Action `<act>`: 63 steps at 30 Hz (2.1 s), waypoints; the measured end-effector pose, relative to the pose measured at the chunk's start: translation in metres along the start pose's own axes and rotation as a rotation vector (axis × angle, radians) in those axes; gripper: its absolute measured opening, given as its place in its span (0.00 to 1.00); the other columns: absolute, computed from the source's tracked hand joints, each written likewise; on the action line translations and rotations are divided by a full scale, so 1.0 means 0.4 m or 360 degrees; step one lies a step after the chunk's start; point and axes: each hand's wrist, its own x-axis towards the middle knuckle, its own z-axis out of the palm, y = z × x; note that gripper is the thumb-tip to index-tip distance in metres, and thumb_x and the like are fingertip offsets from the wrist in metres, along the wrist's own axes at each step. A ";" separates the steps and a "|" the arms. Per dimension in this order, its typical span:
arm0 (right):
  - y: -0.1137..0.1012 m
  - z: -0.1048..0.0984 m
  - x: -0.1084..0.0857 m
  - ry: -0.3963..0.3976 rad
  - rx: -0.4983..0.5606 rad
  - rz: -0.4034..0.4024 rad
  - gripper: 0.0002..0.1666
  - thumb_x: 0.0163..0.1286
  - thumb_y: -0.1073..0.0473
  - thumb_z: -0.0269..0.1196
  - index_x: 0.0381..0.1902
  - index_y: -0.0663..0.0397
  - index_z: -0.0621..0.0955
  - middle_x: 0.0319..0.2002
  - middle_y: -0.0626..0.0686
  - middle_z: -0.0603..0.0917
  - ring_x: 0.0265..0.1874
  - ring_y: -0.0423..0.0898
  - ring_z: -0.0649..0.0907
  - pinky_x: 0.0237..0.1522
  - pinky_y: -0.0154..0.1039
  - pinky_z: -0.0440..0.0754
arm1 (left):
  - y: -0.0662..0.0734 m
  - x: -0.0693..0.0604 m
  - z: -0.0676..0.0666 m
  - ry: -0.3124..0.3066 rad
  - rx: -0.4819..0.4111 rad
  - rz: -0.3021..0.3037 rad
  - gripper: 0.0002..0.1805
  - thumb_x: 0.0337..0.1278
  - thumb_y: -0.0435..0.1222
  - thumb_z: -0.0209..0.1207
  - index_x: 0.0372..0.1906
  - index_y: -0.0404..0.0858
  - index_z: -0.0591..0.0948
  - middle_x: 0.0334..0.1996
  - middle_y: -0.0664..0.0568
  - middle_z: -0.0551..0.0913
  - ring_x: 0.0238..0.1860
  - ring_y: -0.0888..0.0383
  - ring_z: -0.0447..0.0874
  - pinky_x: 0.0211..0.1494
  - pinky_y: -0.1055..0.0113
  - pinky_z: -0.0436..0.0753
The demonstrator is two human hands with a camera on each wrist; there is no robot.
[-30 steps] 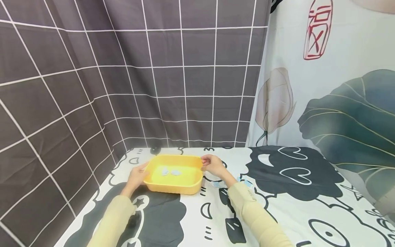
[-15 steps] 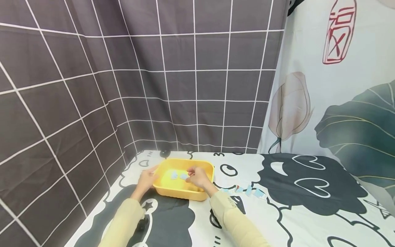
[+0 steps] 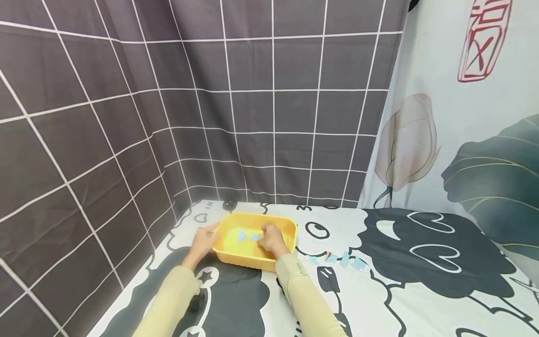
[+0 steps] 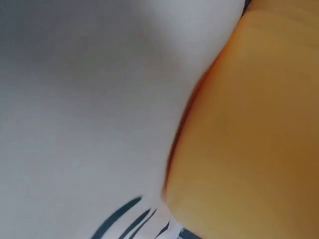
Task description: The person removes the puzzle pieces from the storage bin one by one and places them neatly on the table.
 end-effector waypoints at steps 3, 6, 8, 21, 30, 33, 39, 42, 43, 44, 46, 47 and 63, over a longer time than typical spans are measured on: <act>-0.001 0.006 0.002 0.0005 -0.0096 -0.0032 0.27 0.48 0.69 0.70 0.49 0.73 0.79 0.43 0.63 0.83 0.42 0.54 0.80 0.53 0.47 0.82 | -0.002 -0.001 -0.002 -0.0006 -0.0004 -0.0015 0.31 0.50 0.28 0.55 0.65 0.35 0.75 0.47 0.30 0.85 0.26 0.53 0.87 0.21 0.66 0.87; 0.004 0.013 0.001 -0.0015 -0.0234 -0.0106 0.21 0.46 0.68 0.72 0.40 0.71 0.80 0.34 0.60 0.81 0.34 0.50 0.77 0.41 0.39 0.81 | -0.006 -0.004 0.002 -0.0001 0.0004 -0.0034 0.30 0.51 0.28 0.56 0.65 0.36 0.75 0.47 0.31 0.85 0.26 0.54 0.87 0.21 0.66 0.87; 0.008 0.019 0.000 -0.0022 -0.0313 -0.0153 0.16 0.45 0.68 0.72 0.30 0.68 0.77 0.27 0.55 0.76 0.29 0.47 0.73 0.31 0.33 0.74 | -0.009 -0.006 0.005 0.0001 0.0014 -0.0030 0.30 0.50 0.27 0.56 0.64 0.36 0.75 0.47 0.31 0.85 0.25 0.55 0.87 0.20 0.66 0.86; -0.009 0.018 0.014 -0.0126 -0.0357 -0.0043 0.14 0.55 0.65 0.70 0.40 0.67 0.85 0.32 0.56 0.84 0.31 0.46 0.79 0.38 0.36 0.82 | -0.004 0.005 0.005 0.0004 0.0027 -0.0019 0.30 0.52 0.28 0.56 0.64 0.36 0.75 0.49 0.31 0.84 0.26 0.55 0.87 0.20 0.67 0.86; -0.017 0.018 0.014 -0.0124 -0.0447 -0.0062 0.09 0.56 0.66 0.69 0.34 0.67 0.85 0.35 0.56 0.86 0.32 0.46 0.79 0.40 0.36 0.82 | -0.001 0.003 -0.002 0.0005 -0.0016 -0.0036 0.29 0.53 0.27 0.57 0.65 0.36 0.75 0.49 0.30 0.83 0.29 0.51 0.88 0.21 0.66 0.87; -0.017 0.011 0.012 -0.0111 -0.0464 -0.0078 0.06 0.56 0.68 0.66 0.29 0.70 0.83 0.27 0.56 0.82 0.26 0.45 0.74 0.33 0.35 0.77 | 0.000 0.002 0.000 -0.0005 -0.0054 -0.0039 0.30 0.53 0.26 0.56 0.65 0.35 0.74 0.49 0.30 0.83 0.29 0.51 0.88 0.22 0.65 0.87; -0.015 0.011 0.011 -0.0144 -0.0492 -0.0074 0.13 0.57 0.63 0.68 0.37 0.70 0.83 0.38 0.60 0.87 0.36 0.50 0.83 0.43 0.41 0.85 | -0.001 0.004 0.001 -0.0017 -0.0068 -0.0053 0.30 0.53 0.26 0.55 0.65 0.36 0.74 0.49 0.30 0.84 0.28 0.54 0.88 0.22 0.65 0.88; -0.013 0.015 0.010 -0.0181 -0.0493 -0.0095 0.22 0.58 0.58 0.70 0.45 0.70 0.82 0.44 0.62 0.87 0.43 0.54 0.84 0.52 0.46 0.85 | -0.003 0.003 0.000 -0.0005 -0.0028 -0.0052 0.30 0.52 0.26 0.55 0.65 0.36 0.74 0.48 0.30 0.84 0.28 0.55 0.87 0.22 0.65 0.87; -0.013 0.016 0.010 -0.0185 -0.0488 -0.0104 0.23 0.57 0.58 0.70 0.46 0.70 0.82 0.45 0.62 0.86 0.44 0.54 0.84 0.52 0.46 0.84 | -0.002 0.003 0.000 0.0002 -0.0018 -0.0049 0.30 0.51 0.26 0.56 0.65 0.36 0.75 0.48 0.30 0.84 0.27 0.55 0.87 0.22 0.66 0.87; -0.013 0.017 0.010 -0.0189 -0.0482 -0.0111 0.24 0.57 0.58 0.71 0.47 0.70 0.82 0.45 0.62 0.87 0.43 0.54 0.84 0.52 0.47 0.84 | -0.002 0.003 0.000 0.0007 -0.0014 -0.0048 0.30 0.51 0.26 0.56 0.65 0.36 0.75 0.48 0.30 0.84 0.27 0.55 0.87 0.22 0.66 0.87; -0.014 0.017 0.010 -0.0186 -0.0467 -0.0124 0.23 0.56 0.59 0.71 0.47 0.70 0.83 0.43 0.61 0.87 0.40 0.53 0.84 0.50 0.46 0.85 | 0.000 0.004 0.001 0.0011 -0.0011 -0.0055 0.30 0.51 0.27 0.56 0.65 0.37 0.75 0.48 0.30 0.84 0.27 0.55 0.87 0.22 0.66 0.87; -0.014 0.018 0.010 -0.0184 -0.0465 -0.0127 0.22 0.56 0.60 0.71 0.46 0.69 0.83 0.43 0.61 0.87 0.39 0.52 0.83 0.49 0.46 0.85 | 0.001 0.004 0.002 0.0009 -0.0012 -0.0063 0.30 0.52 0.27 0.56 0.65 0.37 0.75 0.48 0.30 0.84 0.27 0.56 0.87 0.22 0.66 0.87; -0.011 -0.003 0.006 -0.0197 -0.0286 -0.0013 0.11 0.51 0.70 0.68 0.35 0.69 0.85 0.23 0.53 0.78 0.22 0.43 0.73 0.28 0.30 0.71 | 0.006 0.007 0.010 -0.0019 -0.0001 -0.0062 0.29 0.54 0.28 0.56 0.65 0.37 0.74 0.49 0.30 0.84 0.30 0.54 0.88 0.22 0.66 0.87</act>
